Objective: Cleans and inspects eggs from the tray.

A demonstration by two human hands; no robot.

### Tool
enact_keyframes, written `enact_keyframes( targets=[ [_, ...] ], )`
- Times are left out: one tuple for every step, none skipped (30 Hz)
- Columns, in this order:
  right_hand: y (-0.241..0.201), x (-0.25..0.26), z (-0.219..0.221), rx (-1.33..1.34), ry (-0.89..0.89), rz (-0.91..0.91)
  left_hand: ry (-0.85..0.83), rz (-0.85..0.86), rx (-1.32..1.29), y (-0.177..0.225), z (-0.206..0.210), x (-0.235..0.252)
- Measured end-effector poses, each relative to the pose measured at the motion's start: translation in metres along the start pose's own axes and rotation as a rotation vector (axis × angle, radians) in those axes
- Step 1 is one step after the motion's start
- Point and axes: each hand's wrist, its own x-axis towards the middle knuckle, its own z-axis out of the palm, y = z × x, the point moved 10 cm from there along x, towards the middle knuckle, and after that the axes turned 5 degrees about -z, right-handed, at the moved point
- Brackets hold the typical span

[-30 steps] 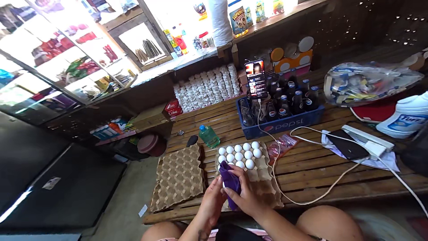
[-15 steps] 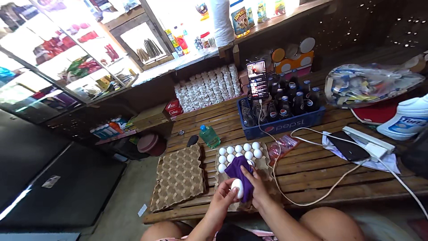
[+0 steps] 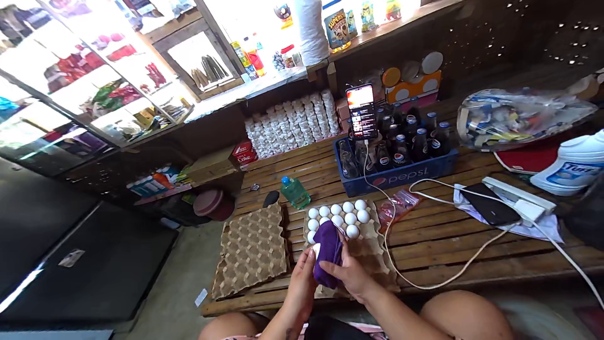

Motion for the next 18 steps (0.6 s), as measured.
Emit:
enact_keyframes(
  targets=[
    [-0.001, 0.0, -0.003, -0.045, 0.028, -0.027, -0.005, -0.005, -0.006, 0.0, 0.001, -0.001],
    [-0.004, 0.0, -0.005, -0.086, 0.058, -0.057, -0.015, -0.008, -0.01, 0.0, 0.003, -0.001],
    [-0.007, 0.0, -0.007, -0.117, 0.083, -0.091, -0.031, -0.009, -0.012, -0.001, 0.005, -0.001],
    [-0.01, 0.0, -0.009, -0.136, 0.109, -0.126, -0.046, -0.009, -0.014, -0.001, 0.006, -0.002],
    [-0.013, 0.001, -0.011, -0.145, 0.136, -0.151, -0.06, -0.008, -0.018, -0.001, 0.007, -0.003],
    [-0.015, 0.001, -0.015, -0.143, 0.167, -0.162, -0.078, -0.003, -0.019, -0.001, 0.009, -0.003],
    [-0.017, 0.002, -0.019, -0.128, 0.202, -0.164, -0.102, 0.003, -0.013, -0.001, 0.01, -0.004],
    [-0.019, 0.002, -0.024, -0.101, 0.242, -0.16, -0.131, 0.012, 0.004, -0.001, 0.013, -0.004],
    [-0.02, 0.003, -0.03, -0.071, 0.283, -0.147, -0.164, 0.023, 0.028, -0.002, 0.015, -0.005],
    [-0.02, 0.003, -0.035, -0.045, 0.321, -0.13, -0.194, 0.035, 0.053, -0.002, 0.018, -0.007],
    [-0.019, 0.003, -0.039, -0.023, 0.351, -0.115, -0.217, 0.044, 0.075, -0.002, 0.021, -0.008],
    [-0.018, 0.003, -0.042, -0.004, 0.376, -0.108, -0.231, 0.049, 0.096, -0.001, 0.024, -0.009],
    [-0.016, 0.003, -0.043, 0.009, 0.393, -0.107, -0.235, 0.052, 0.108, -0.001, 0.026, -0.01],
    [-0.016, 0.002, -0.043, 0.015, 0.398, -0.11, -0.234, 0.056, 0.111, -0.001, 0.026, -0.01],
    [-0.018, 0.001, -0.04, 0.018, 0.391, -0.114, -0.232, 0.065, 0.109, -0.001, 0.025, -0.009],
    [-0.019, 0.0, -0.037, 0.019, 0.366, -0.122, -0.225, 0.078, 0.1, 0.0, 0.024, -0.009],
    [-0.021, -0.001, -0.031, 0.019, 0.324, -0.13, -0.218, 0.092, 0.09, 0.002, 0.022, -0.009],
    [-0.022, -0.003, -0.025, 0.012, 0.274, -0.139, -0.21, 0.104, 0.074, 0.003, 0.02, -0.008]
  ],
)
